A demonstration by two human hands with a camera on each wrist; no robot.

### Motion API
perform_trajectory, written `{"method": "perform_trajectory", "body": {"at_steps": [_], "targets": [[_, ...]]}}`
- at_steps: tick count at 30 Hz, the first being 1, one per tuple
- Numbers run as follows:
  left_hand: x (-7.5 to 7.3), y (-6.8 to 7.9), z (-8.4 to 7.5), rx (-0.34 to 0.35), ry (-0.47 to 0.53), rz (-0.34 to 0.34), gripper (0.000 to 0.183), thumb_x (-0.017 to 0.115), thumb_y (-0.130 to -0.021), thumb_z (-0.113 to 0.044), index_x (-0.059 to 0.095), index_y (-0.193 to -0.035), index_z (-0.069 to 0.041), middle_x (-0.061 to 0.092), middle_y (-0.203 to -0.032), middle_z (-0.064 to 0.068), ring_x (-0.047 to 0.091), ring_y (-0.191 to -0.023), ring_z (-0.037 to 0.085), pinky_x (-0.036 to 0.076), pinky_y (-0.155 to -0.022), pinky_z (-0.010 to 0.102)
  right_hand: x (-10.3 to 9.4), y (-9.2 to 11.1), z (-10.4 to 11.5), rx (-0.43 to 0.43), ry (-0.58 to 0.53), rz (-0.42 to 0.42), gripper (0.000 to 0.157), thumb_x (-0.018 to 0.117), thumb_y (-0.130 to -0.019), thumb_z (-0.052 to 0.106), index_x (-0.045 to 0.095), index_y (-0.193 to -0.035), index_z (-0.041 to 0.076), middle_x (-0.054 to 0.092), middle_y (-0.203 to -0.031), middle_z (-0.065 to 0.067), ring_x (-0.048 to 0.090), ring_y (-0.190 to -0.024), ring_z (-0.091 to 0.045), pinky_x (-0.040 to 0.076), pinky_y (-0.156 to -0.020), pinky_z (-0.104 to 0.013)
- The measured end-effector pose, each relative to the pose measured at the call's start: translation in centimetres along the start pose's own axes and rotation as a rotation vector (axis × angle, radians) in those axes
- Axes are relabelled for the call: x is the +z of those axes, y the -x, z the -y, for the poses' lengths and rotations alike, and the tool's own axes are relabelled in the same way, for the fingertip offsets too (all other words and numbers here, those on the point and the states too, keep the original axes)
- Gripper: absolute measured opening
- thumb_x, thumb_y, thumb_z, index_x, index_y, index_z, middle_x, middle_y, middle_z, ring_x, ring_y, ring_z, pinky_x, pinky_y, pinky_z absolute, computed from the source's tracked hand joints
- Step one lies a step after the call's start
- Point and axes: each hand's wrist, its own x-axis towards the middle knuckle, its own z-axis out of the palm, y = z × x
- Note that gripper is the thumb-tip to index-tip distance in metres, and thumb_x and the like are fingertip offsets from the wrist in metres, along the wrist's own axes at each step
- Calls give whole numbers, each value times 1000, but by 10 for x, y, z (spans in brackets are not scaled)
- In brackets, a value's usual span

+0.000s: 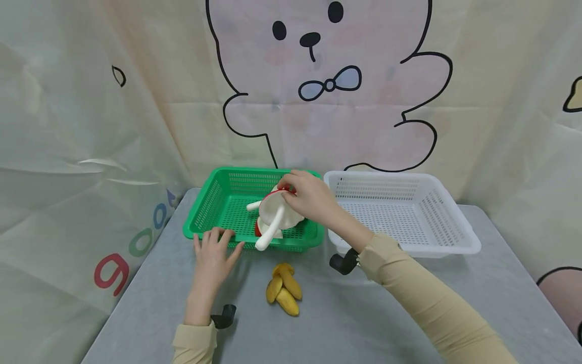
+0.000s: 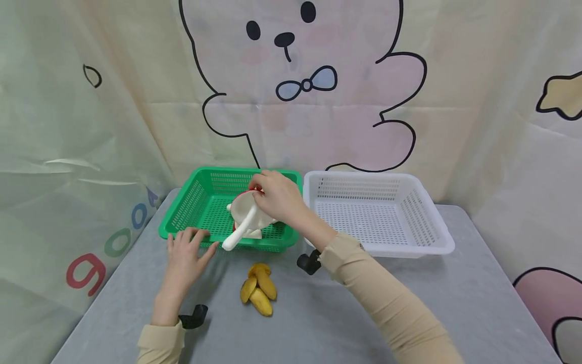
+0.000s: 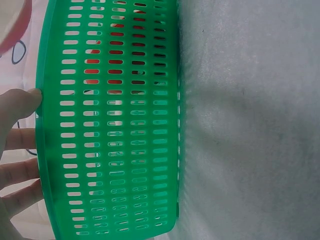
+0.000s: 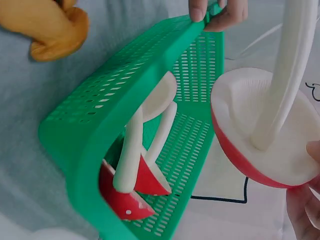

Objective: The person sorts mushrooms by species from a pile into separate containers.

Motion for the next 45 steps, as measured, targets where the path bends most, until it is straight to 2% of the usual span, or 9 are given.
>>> {"method": "perform_trajectory", "body": {"at_steps": [8,14,23,28,34,41,45], "targets": [[2,-1,-1,0,23,-4,28,76,-84,-28,66,-102,-10,59,-105,14,52,-106,39,20,-104,77,11,-22,2,108,-117,-7,11,63,-91,19,71,-96,15,66,-90,0,56,-76,-15,46,-63,-27],[2,1,0,1,25,-14,28,76,-83,-28,66,-100,-9,59,-104,13,52,-104,38,20,-104,77,32,-33,-2,159,-223,-6,13,63,-92,21,71,-98,12,68,-90,-3,60,-75,-16,48,-60,-25],[-2,-1,-1,-14,15,26,29,74,-85,-30,66,-104,-10,58,-106,13,51,-108,38,18,-106,76,63,-45,-4,322,-345,-60,16,64,-92,22,71,-102,12,70,-93,-6,61,-77,-17,47,-57,-22],[-2,-1,-2,-13,2,25,29,74,-85,-30,66,-104,-9,59,-106,13,52,-107,38,20,-105,76,78,-47,2,386,-387,-58,16,65,-91,24,70,-102,12,71,-93,-5,63,-75,-17,47,-55,-22],[-1,-1,-1,-9,9,12,29,75,-84,-30,66,-103,-9,59,-106,13,52,-107,38,20,-106,76,96,-45,7,389,-380,-71,16,67,-90,23,71,-99,10,71,-88,-7,62,-75,-17,46,-59,-22],[0,-1,-1,-4,14,5,29,76,-84,-29,66,-103,-9,59,-105,12,52,-106,37,19,-106,76,108,-42,14,438,-488,-50,18,67,-91,20,69,-102,7,68,-87,-11,58,-61,-15,44,-51,-20],[0,-1,-2,-4,15,9,30,75,-84,-28,66,-104,-9,59,-105,12,52,-106,37,20,-105,76,115,-38,17,458,-492,-39,19,67,-91,21,69,-103,6,68,-86,-12,55,-55,-12,42,-49,-19]]}}
